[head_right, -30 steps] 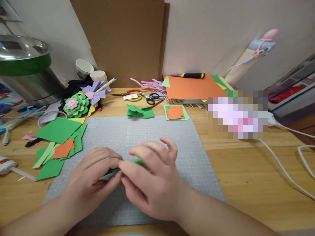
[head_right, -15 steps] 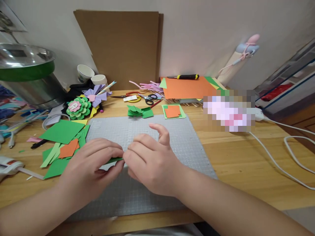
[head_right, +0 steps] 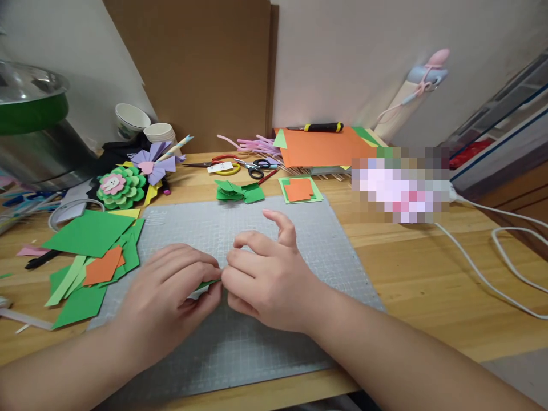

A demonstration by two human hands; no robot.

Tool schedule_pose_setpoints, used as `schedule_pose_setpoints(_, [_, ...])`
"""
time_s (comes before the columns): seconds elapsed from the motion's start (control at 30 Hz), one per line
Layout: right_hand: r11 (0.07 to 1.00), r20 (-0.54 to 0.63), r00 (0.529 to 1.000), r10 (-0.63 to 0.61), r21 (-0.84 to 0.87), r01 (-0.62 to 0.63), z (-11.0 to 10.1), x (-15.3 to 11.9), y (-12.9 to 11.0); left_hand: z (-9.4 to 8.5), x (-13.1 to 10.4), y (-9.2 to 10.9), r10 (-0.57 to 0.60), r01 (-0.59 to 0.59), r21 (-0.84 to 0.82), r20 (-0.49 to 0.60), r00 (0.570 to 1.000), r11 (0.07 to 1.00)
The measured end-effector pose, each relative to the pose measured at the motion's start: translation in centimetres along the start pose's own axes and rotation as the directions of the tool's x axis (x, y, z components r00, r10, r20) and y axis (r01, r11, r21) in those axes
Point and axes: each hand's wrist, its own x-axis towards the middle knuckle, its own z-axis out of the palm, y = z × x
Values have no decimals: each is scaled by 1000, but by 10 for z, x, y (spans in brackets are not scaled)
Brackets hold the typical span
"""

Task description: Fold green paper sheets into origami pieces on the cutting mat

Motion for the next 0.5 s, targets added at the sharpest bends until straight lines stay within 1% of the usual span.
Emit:
schedule_pose_setpoints(0.07, [1000,26,1000,10,-2,-10,0,-1,0,1,0,-1,6,-7,24,36,999,1000])
schedule_pose_setpoints(0.17, [1000,30,1000,4,-4,-4,0,-1,-2,2,-1,0,1,-3,29,48,999,1000])
schedule_pose_setpoints(0.23, [1000,17,1000,-19,-5,19,0,-1,-3,2,0,0,4,-5,16,28,1000,1000])
schedule_pose_setpoints(0.37, [1000,-41,999,-21,-12,20,0,-2,1,0,2,2,13,-13,-8,-59,998,1000])
schedule_pose_setpoints(0.5, [1000,-62,998,-24,-14,23,-4,-4,10,-4,4,2,-1,-2,-29,-90,996,1000])
